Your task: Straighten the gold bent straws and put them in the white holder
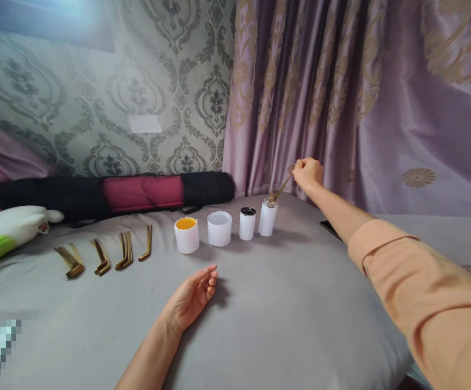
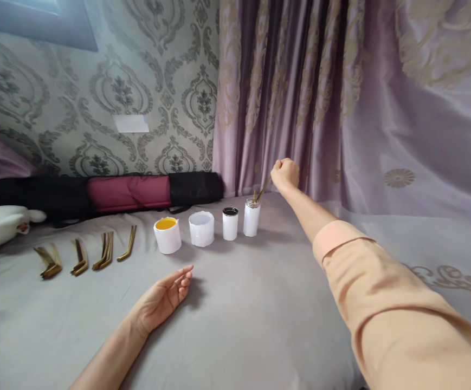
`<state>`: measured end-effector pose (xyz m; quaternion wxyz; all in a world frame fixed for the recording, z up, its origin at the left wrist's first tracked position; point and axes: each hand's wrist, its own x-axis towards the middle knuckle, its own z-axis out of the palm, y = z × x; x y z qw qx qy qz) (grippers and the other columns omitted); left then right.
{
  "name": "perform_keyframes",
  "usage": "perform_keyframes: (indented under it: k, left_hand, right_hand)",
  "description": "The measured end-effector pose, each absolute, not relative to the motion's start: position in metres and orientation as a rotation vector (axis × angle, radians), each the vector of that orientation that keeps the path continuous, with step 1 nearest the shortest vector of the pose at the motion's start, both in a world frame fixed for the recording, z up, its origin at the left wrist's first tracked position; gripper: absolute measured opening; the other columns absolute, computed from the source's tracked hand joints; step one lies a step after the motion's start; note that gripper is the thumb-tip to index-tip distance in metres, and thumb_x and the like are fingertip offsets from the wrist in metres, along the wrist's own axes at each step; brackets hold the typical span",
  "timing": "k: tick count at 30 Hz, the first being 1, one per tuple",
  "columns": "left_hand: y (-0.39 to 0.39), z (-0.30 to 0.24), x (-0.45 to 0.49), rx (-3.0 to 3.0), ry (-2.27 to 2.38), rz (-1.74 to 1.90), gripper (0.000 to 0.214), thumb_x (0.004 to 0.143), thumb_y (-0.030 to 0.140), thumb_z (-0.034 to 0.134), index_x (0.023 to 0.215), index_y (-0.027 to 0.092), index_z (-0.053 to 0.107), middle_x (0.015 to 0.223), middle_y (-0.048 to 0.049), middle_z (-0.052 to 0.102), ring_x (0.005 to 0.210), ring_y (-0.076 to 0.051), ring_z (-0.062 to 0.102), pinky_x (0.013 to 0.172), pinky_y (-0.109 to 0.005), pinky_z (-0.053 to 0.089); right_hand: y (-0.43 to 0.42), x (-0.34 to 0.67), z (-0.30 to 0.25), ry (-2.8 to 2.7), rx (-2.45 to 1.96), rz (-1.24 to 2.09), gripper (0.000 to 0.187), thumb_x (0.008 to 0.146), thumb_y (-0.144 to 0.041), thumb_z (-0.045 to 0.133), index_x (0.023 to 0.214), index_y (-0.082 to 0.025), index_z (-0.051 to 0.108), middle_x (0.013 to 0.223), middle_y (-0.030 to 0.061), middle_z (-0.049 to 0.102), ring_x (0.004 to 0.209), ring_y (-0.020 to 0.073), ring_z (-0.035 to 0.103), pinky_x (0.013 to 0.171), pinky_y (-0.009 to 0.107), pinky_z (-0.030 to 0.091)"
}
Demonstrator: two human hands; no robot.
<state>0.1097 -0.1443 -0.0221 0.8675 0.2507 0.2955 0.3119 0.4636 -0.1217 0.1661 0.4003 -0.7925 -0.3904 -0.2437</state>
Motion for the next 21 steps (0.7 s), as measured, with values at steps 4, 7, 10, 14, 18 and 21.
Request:
perform_keyframes:
  k: [4,7,10,14,18,21]
  left_hand:
    - [-0.144,-0.022,0.11,0.522,0.616,0.65,0.021,0.075,0.01,0.054,0.095,0.007,0.055,0.075,-0.0042,0.056,0.058,-0.006,0.053,0.051,-0.017,0.047]
    - [-0.144,-0.021,0.109,0.522,0.613,0.647,0.02,0.075,0.011,0.054,0.095,0.008,0.055,0.075,-0.0045,0.057,0.058,-0.006,0.053,0.051,-0.017,0.047]
    - [-0.145,-0.021,0.109,0.52,0.616,0.65,0.018,0.075,0.01,0.053,0.093,0.008,0.056,0.075,-0.005,0.057,0.058,-0.007,0.053,0.051,-0.017,0.047]
    - [-0.144,-0.022,0.108,0.513,0.612,0.655,0.018,0.075,0.011,0.054,0.093,0.008,0.056,0.075,-0.0052,0.057,0.058,-0.007,0.053,0.052,-0.018,0.048]
    - [-0.144,-0.023,0.108,0.515,0.606,0.653,0.019,0.074,0.011,0.055,0.093,0.008,0.056,0.076,-0.0053,0.057,0.059,-0.007,0.053,0.052,-0.018,0.048]
    - [-0.144,-0.023,0.109,0.517,0.606,0.653,0.019,0.074,0.011,0.055,0.093,0.008,0.057,0.076,-0.0052,0.057,0.059,-0.007,0.053,0.052,-0.017,0.048]
  right_hand:
    - [-0.124,0.457,0.166,-0.969,-2.032,-0.608,0.031,0.08,-0.029,0.033,0.077,-0.016,0.061,0.079,0.0142,0.064,0.077,0.023,0.057,0.069,0.033,0.04]
    - [-0.125,0.454,0.16,-0.996,-2.043,-0.555,0.031,0.081,-0.029,0.032,0.075,-0.016,0.06,0.077,0.013,0.063,0.076,0.0218,0.057,0.07,0.032,0.041]
    - [-0.124,0.452,0.153,-1.005,-2.065,-0.5,0.029,0.081,-0.029,0.033,0.075,-0.017,0.059,0.076,0.0119,0.063,0.077,0.0217,0.058,0.071,0.032,0.041]
    - [-0.122,0.452,0.144,-1.038,-2.062,-0.429,0.028,0.082,-0.029,0.034,0.078,-0.018,0.06,0.077,0.0109,0.064,0.08,0.0213,0.059,0.071,0.03,0.042]
    - [-0.119,0.452,0.134,-1.067,-2.072,-0.392,0.029,0.082,-0.03,0.035,0.079,-0.017,0.061,0.077,0.0106,0.065,0.077,0.0207,0.06,0.07,0.029,0.043]
    - [-0.118,0.452,0.128,-1.082,-2.081,-0.38,0.029,0.082,-0.029,0.036,0.079,-0.016,0.061,0.076,0.0105,0.065,0.074,0.0196,0.061,0.068,0.028,0.043]
